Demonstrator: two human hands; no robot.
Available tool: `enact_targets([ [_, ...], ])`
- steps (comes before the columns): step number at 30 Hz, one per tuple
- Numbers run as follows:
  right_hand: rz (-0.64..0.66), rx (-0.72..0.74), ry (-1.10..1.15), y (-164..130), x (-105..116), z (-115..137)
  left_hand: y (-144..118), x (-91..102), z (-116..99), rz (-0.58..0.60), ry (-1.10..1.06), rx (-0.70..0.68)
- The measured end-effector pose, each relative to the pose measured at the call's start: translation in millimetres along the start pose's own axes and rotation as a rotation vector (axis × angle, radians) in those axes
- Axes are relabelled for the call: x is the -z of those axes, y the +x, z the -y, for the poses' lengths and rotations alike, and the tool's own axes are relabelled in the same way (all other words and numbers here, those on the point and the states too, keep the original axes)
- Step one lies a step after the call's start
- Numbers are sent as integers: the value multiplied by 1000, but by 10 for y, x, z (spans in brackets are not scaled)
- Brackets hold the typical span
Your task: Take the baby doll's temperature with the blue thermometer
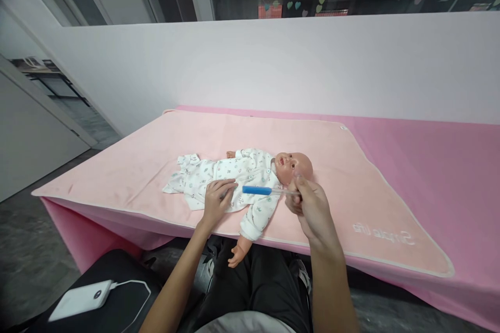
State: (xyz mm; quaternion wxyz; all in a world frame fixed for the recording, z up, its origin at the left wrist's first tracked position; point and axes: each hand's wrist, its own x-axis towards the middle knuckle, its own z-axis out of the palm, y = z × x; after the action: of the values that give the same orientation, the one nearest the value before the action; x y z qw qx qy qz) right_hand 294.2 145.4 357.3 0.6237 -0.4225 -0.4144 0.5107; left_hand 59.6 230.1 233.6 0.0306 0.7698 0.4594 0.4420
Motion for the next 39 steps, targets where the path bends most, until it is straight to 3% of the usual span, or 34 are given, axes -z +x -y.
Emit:
enact_targets([
  [8,-8,97,-169,22,-75,28,3,0,-4,-1,2,-3],
  [15,-315,229,-535,46,150,-297,-2,2,0,-1,-6,0],
  [19,-434,123,-871,97,478,-641,-8,-1,3,3,-6,1],
  [24,-495,-188,-1346,134,856,-955,-10,-9,10,2,-11,-1],
  [27,-529,-325,-1487,141,959,-1017,-10,-11,13,1,-15,3],
  [30,-561,-361,-1552,135,966,-1003,-12,-12,14,2,-19,7],
  [33,-598,-251,-1583,123,903,-980,-11,-9,11,4,-20,10],
  [36,-647,34,-1537,135,763,-1016,-9,-1,2,10,-16,3],
  [39,-548,332,-1413,213,524,-1114,-5,5,-7,6,-7,-1],
])
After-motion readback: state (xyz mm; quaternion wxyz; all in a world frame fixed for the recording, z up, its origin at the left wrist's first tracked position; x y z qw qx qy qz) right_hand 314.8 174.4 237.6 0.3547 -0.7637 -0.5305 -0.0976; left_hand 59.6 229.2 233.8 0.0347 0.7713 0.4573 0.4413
